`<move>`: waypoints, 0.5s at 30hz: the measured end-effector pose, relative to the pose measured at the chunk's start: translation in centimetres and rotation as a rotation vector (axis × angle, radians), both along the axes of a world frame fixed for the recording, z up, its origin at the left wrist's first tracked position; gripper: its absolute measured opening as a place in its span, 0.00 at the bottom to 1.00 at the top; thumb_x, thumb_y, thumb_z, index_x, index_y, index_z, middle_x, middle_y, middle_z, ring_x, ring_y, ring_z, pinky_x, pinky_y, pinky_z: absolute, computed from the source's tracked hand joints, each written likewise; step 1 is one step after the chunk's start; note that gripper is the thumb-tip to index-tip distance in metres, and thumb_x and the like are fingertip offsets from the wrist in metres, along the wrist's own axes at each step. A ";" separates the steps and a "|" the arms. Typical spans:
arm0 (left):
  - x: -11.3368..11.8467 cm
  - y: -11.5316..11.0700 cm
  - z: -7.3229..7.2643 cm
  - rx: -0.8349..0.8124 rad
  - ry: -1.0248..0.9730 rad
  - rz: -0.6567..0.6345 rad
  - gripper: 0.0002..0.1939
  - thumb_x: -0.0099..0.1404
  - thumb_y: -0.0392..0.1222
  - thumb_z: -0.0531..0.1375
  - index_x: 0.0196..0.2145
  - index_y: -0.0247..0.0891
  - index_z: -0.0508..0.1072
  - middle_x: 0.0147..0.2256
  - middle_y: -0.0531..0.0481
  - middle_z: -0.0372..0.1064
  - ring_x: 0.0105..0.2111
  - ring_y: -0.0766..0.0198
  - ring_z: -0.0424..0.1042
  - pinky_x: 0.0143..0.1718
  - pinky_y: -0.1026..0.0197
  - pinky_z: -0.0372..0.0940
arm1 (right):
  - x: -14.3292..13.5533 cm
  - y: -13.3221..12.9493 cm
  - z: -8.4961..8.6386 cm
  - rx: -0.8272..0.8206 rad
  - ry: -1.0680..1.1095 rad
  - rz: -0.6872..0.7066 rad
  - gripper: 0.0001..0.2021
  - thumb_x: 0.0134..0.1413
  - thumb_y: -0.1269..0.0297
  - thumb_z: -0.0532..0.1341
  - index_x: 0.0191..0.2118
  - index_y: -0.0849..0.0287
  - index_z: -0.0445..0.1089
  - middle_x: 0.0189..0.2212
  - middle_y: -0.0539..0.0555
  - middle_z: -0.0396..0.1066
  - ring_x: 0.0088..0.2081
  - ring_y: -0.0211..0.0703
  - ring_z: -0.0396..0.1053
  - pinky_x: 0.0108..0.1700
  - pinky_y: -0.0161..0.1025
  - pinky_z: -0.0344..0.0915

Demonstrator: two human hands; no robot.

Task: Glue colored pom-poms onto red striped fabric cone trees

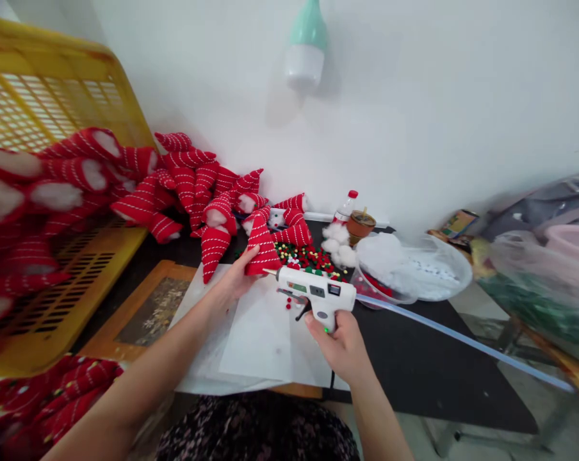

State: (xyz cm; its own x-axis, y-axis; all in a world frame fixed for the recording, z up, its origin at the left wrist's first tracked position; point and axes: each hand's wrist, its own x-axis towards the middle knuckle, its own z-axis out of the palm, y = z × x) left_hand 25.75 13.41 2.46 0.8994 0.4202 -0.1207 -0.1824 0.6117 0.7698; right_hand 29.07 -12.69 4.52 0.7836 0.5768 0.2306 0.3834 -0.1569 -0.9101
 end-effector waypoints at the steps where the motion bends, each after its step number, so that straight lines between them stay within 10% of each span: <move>1: -0.1 0.0 -0.1 0.029 0.003 -0.006 0.25 0.61 0.51 0.69 0.53 0.38 0.74 0.46 0.41 0.80 0.47 0.50 0.80 0.47 0.52 0.75 | 0.0 0.1 0.5 -0.024 -0.055 0.034 0.13 0.61 0.54 0.64 0.41 0.58 0.79 0.39 0.58 0.82 0.42 0.57 0.79 0.43 0.45 0.76; 15: 0.5 -0.3 -1.2 0.133 -0.069 0.023 0.28 0.65 0.53 0.68 0.60 0.46 0.71 0.59 0.46 0.73 0.59 0.50 0.73 0.62 0.49 0.67 | -1.1 2.1 2.9 -0.177 -0.376 0.016 0.16 0.65 0.52 0.56 0.38 0.54 0.78 0.31 0.58 0.80 0.43 0.58 0.79 0.53 0.49 0.73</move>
State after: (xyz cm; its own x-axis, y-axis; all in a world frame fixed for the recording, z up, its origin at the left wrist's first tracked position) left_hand 26.29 13.08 1.29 0.8938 0.4485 -0.0010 -0.2502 0.5004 0.8288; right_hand 27.97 -10.59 7.47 0.6543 0.6447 0.3953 0.6878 -0.2899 -0.6655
